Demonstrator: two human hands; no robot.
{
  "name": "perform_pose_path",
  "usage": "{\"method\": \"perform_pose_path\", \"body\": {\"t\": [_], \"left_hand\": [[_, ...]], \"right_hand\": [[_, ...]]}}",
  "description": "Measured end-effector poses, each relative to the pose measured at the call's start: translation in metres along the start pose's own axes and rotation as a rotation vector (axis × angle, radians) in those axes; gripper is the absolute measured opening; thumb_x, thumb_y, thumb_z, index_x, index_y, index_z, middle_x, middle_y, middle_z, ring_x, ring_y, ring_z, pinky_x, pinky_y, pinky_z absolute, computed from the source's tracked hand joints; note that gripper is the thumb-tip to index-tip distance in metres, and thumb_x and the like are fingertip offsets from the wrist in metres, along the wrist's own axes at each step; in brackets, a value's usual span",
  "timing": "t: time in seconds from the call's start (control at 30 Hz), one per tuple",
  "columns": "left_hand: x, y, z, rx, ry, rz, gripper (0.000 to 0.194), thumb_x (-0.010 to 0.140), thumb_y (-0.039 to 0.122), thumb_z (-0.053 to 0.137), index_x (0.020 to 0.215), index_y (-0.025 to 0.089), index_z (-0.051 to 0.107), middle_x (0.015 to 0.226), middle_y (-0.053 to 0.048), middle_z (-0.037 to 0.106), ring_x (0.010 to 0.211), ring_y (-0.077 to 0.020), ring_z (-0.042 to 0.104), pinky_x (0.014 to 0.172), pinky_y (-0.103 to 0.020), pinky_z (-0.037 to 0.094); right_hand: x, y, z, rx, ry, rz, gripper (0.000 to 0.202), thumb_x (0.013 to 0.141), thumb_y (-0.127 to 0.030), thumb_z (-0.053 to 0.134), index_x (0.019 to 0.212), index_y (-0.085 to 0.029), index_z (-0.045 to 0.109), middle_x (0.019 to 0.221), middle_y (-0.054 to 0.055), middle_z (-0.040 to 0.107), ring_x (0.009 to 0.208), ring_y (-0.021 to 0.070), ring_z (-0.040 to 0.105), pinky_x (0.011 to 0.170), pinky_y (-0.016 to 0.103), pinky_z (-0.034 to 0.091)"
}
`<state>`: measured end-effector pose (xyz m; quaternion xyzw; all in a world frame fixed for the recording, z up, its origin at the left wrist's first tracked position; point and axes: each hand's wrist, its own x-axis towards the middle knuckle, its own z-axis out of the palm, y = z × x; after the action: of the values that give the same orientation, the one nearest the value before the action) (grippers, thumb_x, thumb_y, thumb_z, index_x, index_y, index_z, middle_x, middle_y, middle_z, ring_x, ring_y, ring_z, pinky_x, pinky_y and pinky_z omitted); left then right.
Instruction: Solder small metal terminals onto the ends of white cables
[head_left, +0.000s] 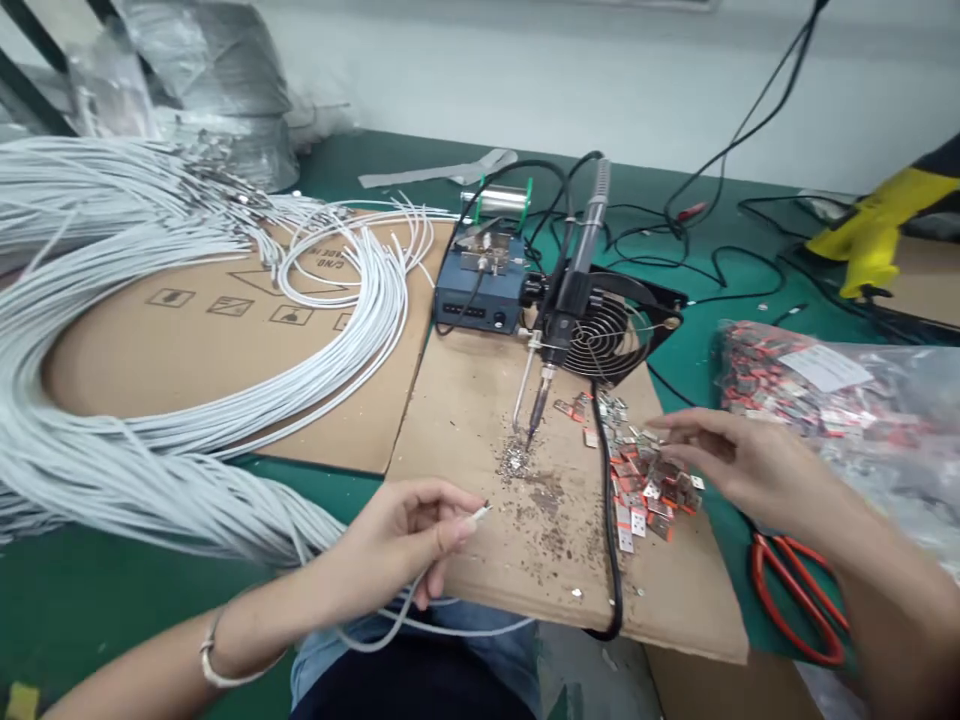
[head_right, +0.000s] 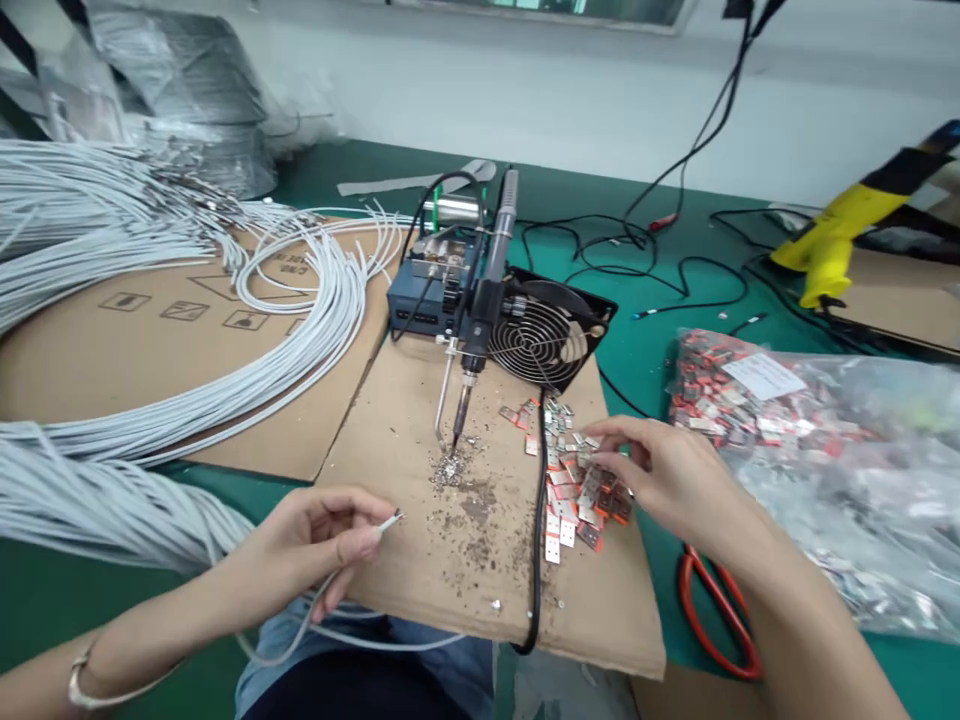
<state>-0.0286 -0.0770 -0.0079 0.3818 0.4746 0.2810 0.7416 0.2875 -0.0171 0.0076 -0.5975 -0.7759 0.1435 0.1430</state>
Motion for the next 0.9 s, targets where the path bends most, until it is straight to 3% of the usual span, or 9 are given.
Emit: {"method": "perform_pose_path", "body": {"t": [0.07, 0.17, 0.3, 0.4, 0.5, 0.57, 0.9], "left_hand": [[0.003, 0.006, -0.001, 0.06, -0.033, -0.016, 0.023, 0.074, 0.034, 0.065, 0.084, 0.014, 0.059, 0.039, 0.009, 0.047, 0.033, -0.0057, 0.044, 0.032, -0.013, 0.034], [0.01, 0.016, -0.002, 0.203, -0.076, -0.023, 0.013, 0.08, 0.026, 0.059, 0.084, 0.014, 0.06, 0.042, 0.01, 0.047, 0.034, -0.0039, 0.042, 0.033, -0.011, 0.033], [0.026, 0.031, -0.003, 0.345, -0.109, -0.018, 0.009, 0.083, 0.021, 0.056, 0.084, 0.013, 0.061, 0.047, 0.009, 0.049, 0.037, -0.0033, 0.044, 0.035, -0.011, 0.034], [0.043, 0.042, -0.003, 0.389, -0.155, -0.065, 0.009, 0.085, 0.021, 0.056, 0.082, 0.012, 0.058, 0.043, 0.01, 0.046, 0.036, -0.0038, 0.041, 0.034, -0.01, 0.033], [0.059, 0.051, -0.004, 0.387, -0.187, -0.09, 0.011, 0.085, 0.021, 0.056, 0.078, 0.012, 0.057, 0.044, 0.009, 0.046, 0.037, -0.0038, 0.042, 0.034, -0.011, 0.034], [0.066, 0.054, -0.005, 0.382, -0.208, -0.095, 0.011, 0.083, 0.021, 0.058, 0.077, 0.012, 0.058, 0.047, 0.008, 0.048, 0.037, -0.0038, 0.043, 0.034, -0.011, 0.035], [0.07, 0.05, -0.009, 0.362, -0.231, -0.082, 0.015, 0.078, 0.024, 0.062, 0.084, 0.01, 0.062, 0.055, 0.007, 0.051, 0.039, -0.0037, 0.044, 0.032, -0.012, 0.035]], "right_hand": [[-0.007, -0.012, 0.002, 0.104, 0.011, -0.033, 0.027, 0.083, -0.037, 0.051, 0.091, -0.02, 0.071, 0.078, 0.008, 0.071, 0.062, 0.0217, 0.062, 0.054, 0.033, 0.048], [-0.017, -0.036, 0.01, 0.337, -0.045, -0.024, 0.017, 0.08, -0.034, 0.058, 0.078, -0.023, 0.07, 0.081, 0.005, 0.072, 0.074, 0.0212, 0.066, 0.063, 0.029, 0.053], [-0.016, -0.065, 0.032, 0.676, -0.219, 0.076, 0.011, 0.077, -0.031, 0.066, 0.071, -0.022, 0.067, 0.074, 0.003, 0.069, 0.068, 0.016, 0.064, 0.057, 0.023, 0.052], [-0.005, -0.079, 0.048, 0.969, -0.33, 0.276, 0.018, 0.072, -0.034, 0.072, 0.067, -0.018, 0.064, 0.058, 0.0, 0.064, 0.05, 0.0109, 0.06, 0.045, 0.018, 0.05], [0.008, -0.085, 0.058, 1.208, -0.379, 0.482, 0.029, 0.062, -0.038, 0.08, 0.07, -0.016, 0.062, 0.063, 0.003, 0.069, 0.053, 0.0118, 0.066, 0.05, 0.018, 0.056], [0.014, -0.087, 0.062, 1.296, -0.373, 0.545, 0.035, 0.057, -0.038, 0.083, 0.073, -0.015, 0.063, 0.069, 0.004, 0.071, 0.057, 0.012, 0.068, 0.054, 0.018, 0.058], [0.016, -0.083, 0.067, 1.468, -0.356, 0.551, 0.025, 0.063, -0.031, 0.082, 0.075, -0.015, 0.067, 0.066, 0.002, 0.073, 0.057, 0.0096, 0.068, 0.057, 0.015, 0.059]]}}
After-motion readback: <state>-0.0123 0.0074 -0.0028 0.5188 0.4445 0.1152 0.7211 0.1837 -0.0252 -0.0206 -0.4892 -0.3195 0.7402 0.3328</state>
